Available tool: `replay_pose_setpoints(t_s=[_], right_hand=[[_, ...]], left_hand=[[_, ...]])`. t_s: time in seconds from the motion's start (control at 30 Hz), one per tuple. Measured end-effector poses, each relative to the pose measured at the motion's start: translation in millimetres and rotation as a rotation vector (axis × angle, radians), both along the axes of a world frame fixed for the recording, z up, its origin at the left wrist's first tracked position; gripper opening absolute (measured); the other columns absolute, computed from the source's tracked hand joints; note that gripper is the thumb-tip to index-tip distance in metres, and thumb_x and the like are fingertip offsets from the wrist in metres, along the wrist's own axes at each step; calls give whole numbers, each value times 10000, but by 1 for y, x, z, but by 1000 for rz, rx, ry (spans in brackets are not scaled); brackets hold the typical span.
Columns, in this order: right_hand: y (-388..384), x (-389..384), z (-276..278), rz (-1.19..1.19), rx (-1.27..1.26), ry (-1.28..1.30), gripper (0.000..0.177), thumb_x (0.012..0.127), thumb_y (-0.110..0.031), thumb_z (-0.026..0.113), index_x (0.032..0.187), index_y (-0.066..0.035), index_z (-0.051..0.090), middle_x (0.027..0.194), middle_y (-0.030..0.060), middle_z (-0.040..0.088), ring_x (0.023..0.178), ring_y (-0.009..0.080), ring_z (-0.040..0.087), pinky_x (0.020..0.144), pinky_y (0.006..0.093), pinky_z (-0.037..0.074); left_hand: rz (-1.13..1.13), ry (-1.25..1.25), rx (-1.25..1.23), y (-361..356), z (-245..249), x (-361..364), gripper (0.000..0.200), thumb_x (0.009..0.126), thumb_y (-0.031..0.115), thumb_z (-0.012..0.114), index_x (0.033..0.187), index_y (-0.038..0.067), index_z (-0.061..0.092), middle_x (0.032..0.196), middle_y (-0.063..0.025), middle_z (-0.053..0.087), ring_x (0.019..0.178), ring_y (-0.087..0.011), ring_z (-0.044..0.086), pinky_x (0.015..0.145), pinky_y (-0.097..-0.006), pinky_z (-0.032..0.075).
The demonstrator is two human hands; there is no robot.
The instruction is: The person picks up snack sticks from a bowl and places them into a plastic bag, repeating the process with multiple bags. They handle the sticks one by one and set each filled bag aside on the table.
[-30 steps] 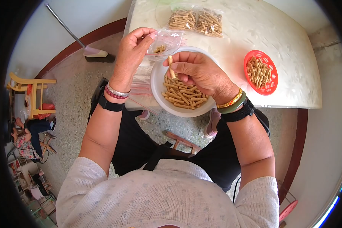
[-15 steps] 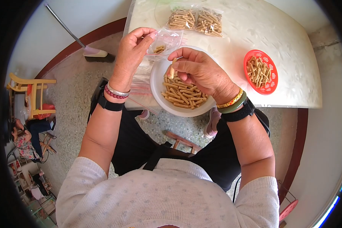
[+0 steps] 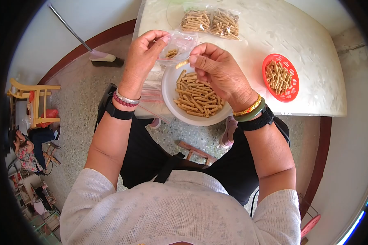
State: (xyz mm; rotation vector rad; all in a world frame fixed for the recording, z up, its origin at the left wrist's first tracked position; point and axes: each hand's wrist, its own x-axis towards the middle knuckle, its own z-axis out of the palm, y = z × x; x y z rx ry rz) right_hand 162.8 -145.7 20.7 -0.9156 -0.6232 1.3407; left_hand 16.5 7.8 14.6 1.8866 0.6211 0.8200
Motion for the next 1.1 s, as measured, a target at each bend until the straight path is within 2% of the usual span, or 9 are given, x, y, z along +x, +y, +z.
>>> replay_pose_setpoints(t_s=[0.07, 0.23, 0.27, 0.33, 0.5, 0.77, 0.87, 1.03, 1.1], right_hand=[[1, -1, 2, -69, 38, -19, 98, 886, -93, 670, 942, -53, 599, 771, -32, 580, 620, 43, 489, 549, 178, 398], [10, -12, 1, -437, 182, -842, 78, 857, -47, 673, 920, -48, 627, 788, -13, 603, 692, 78, 571, 610, 214, 461], [13, -13, 2, -438, 182, -843, 78, 857, -47, 673, 920, -48, 627, 788, -13, 603, 692, 78, 571, 610, 214, 461], [19, -13, 6, -464, 253, -1279, 123, 815, -36, 679, 930, -55, 639, 799, 46, 634, 683, 150, 607, 611, 259, 479], [38, -10, -4, -500, 252, -1396, 207, 770, -11, 658, 969, -67, 645, 846, 97, 660, 717, 254, 641, 624, 346, 505], [29, -6, 1, -521, 208, -1118, 98, 833, -55, 666, 931, -49, 669, 768, 40, 632, 630, 108, 563, 571, 240, 459], [14, -6, 8, -526, 204, -1106, 84, 834, -68, 676, 911, -35, 665, 711, 30, 611, 620, 89, 550, 567, 232, 452], [6, 1, 7, -348, 37, -1136, 109, 845, -135, 664, 883, -33, 658, 686, 66, 636, 619, 161, 603, 582, 277, 478], [9, 9, -6, -96, -27, -1484, 141, 855, -184, 624, 870, -49, 660, 727, 104, 672, 675, 270, 650, 628, 355, 506]], left_hand=[[2, 15, 13, -2, 0, 1, 181, 921, 163, 615, 1008, 18, 678, 788, 37, 635, 660, -15, 506, 556, -181, 411], [-30, -11, -5, -7, -2, 3, 169, 922, 148, 613, 1011, 18, 674, 782, 33, 637, 666, -14, 524, 562, -171, 419], [-31, -11, -5, -7, -2, 4, 169, 922, 148, 613, 1011, 18, 674, 782, 33, 637, 666, -14, 524, 562, -171, 419], [-14, -26, 22, -8, -2, 4, 165, 921, 143, 612, 1011, 19, 674, 776, 37, 634, 656, -13, 515, 555, -170, 413], [34, -59, 5, -7, -1, 4, 146, 879, 112, 641, 949, -9, 681, 740, -30, 662, 617, -56, 558, 569, -210, 466], [66, -102, 22, -1, 1, 1, 152, 876, 116, 643, 943, -14, 683, 704, -25, 645, 606, -46, 543, 558, -200, 449], [67, -151, 8, 1, 2, -1, 183, 910, 177, 639, 994, 20, 681, 750, 56, 588, 623, -4, 447, 533, -173, 361], [108, -545, -668, 20, -4, -6, 138, 907, 178, 643, 948, 49, 673, 774, 42, 579, 570, -32, 420, 491, -178, 309], [144, -548, -692, 21, -8, -5, 122, 911, 176, 639, 916, 57, 669, 761, 29, 575, 568, -35, 430, 477, -183, 292]])
